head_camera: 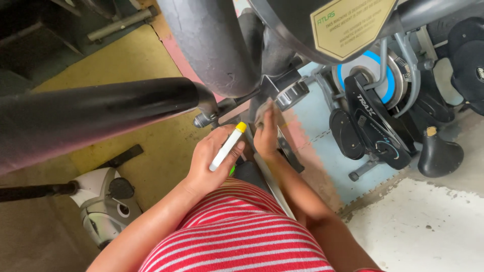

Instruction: Cleaning and wiping down various gym equipment using a spray bottle and a cloth.

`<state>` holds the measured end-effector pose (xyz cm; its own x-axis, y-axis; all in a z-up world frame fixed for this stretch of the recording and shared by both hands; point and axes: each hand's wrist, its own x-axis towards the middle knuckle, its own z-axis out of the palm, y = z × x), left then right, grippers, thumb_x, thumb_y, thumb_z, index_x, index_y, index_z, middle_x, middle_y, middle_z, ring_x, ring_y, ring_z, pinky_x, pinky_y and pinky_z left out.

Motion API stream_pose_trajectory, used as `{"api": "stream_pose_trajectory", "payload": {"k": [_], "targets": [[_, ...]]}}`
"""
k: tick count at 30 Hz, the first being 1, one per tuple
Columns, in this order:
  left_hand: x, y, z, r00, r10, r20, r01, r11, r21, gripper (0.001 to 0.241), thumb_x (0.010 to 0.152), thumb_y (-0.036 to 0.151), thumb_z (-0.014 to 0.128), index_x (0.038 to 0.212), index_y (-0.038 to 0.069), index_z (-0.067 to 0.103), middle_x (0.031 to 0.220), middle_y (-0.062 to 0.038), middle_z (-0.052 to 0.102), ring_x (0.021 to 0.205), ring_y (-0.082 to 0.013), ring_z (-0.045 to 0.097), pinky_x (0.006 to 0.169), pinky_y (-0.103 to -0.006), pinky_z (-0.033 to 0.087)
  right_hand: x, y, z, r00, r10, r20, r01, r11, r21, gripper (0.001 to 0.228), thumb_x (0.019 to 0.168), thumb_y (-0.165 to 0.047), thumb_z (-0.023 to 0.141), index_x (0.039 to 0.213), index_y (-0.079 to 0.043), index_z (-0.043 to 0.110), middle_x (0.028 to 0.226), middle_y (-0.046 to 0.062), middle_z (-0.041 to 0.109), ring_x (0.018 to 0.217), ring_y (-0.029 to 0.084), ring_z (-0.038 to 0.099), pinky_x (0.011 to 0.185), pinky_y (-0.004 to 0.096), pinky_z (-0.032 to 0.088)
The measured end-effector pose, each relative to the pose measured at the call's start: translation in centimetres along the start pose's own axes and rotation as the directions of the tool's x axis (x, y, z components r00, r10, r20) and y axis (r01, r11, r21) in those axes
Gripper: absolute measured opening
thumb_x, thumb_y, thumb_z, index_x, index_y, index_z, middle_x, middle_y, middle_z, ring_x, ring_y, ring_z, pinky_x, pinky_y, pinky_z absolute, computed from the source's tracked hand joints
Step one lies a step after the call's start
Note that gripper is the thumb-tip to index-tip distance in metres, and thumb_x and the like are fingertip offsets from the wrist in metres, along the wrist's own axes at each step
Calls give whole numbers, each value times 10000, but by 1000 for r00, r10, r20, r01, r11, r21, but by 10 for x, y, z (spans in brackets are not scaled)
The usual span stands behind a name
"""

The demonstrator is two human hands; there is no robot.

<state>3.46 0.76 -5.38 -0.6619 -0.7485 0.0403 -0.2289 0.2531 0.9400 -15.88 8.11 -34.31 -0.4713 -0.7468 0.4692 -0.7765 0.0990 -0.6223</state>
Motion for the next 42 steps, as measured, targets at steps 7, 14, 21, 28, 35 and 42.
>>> {"api": "stream_pose_trajectory", "payload": {"k": [7,14,21,28,35,42], "targets": [[10,5,10,997,-47,60,51,997,-55,281,950,204,689,1178,43,662,1071,-135,703,935,-319,709,844,-372,560,44,31,-13,687,655,316,-381,-46,924,146,1030,-15,601,1172,-1,635,1067,115,663,937,240,661,844,399,525],[23,3,15,995,30,91,-29,999,-15,235,963,195,680,1145,49,656,1009,-137,685,965,-339,680,843,-390,543,111,-16,-90,813,554,179,-292,123,948,383,945,54,590,1319,-28,572,1248,111,652,1126,267,641,997,427,533],[32,8,16,990,52,129,-45,997,-57,227,989,218,650,1158,67,662,1007,-122,702,969,-321,697,852,-389,547,159,-19,-95,995,87,49,-97,959,265,890,909,-179,779,1599,-54,231,1600,230,327,1464,423,314,1242,550,272],[38,8,18,992,36,122,-33,999,-29,248,961,218,664,1154,62,667,1013,-137,703,936,-338,699,815,-401,547,183,-1,-80,972,123,202,-232,660,714,830,874,-350,817,1522,-36,404,1521,187,487,1409,386,438,1238,544,245],[45,3,17,983,-74,167,75,997,1,174,954,204,683,1102,111,688,879,-123,692,809,-294,684,745,-390,538,96,36,-23,959,219,179,-283,699,657,704,905,-250,795,1470,-39,431,1443,143,562,1330,308,528,1173,482,366],[43,-12,25,995,13,102,-9,999,-33,196,994,220,679,1162,120,688,929,-82,717,844,-230,694,757,-367,541,98,50,-22,950,256,180,-313,796,517,638,923,-143,763,1422,-12,389,1349,118,607,1230,241,597,1069,397,470]]}}
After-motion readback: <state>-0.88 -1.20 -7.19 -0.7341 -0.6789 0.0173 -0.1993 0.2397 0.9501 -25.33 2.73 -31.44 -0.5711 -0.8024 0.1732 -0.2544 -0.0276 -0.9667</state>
